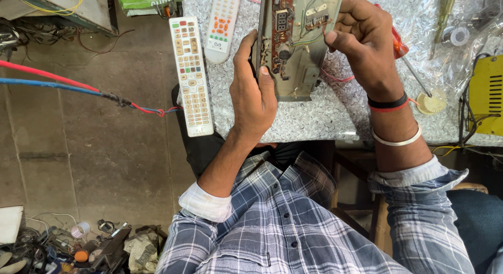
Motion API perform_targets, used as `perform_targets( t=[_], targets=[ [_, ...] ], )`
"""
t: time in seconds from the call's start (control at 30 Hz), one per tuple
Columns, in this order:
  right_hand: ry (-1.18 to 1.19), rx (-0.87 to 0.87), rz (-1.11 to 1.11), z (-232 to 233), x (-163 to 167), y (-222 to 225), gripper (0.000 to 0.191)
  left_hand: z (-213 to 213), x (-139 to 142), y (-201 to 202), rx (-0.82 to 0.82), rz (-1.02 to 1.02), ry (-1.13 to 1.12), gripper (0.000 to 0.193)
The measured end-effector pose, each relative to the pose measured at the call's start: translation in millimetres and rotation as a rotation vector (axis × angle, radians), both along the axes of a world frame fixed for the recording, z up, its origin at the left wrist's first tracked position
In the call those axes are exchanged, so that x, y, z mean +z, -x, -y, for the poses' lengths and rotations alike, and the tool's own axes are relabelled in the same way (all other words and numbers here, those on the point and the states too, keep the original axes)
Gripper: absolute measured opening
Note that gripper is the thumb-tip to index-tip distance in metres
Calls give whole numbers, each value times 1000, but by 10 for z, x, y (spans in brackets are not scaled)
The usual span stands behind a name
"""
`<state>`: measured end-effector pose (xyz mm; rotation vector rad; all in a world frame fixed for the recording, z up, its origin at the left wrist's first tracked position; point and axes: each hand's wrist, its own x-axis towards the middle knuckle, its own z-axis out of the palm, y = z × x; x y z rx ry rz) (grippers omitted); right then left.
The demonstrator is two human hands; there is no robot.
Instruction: The person sits at a workbench and uses a screwdriver to open a metal electronics enclosure. They remove the circuit board, inspect it, and manipulate small components with their fingers. The person then reassembles the enclosure and secures it with screws.
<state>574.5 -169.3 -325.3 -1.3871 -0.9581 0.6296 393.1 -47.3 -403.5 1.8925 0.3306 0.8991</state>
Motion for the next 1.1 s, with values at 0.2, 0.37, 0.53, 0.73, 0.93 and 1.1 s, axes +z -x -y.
perform_targets(
  t=[0.2,0.37,0.53,0.73,0.93,1.1],
  targets=[
    [-65,-3,-47,26,-27,16,33,11,-5,31,15,12,-38,45],
    [-129,-6,-67,24,-14,46,41,21,-5,56,36,85,-99,43],
    [-234,-38,22,-28,39,81,60,17,4,63,8,184,-115,43],
    [-206,-41,-19,29,52,61,63,29,57,60,-48,136,87,47],
    [-237,68,-71,134,4,-8,65,22,131,15,-69,-38,86,64],
    [-282,174,-106,157,0,-46,68,-25,139,-83,-125,-134,-174,76]
  ],
)
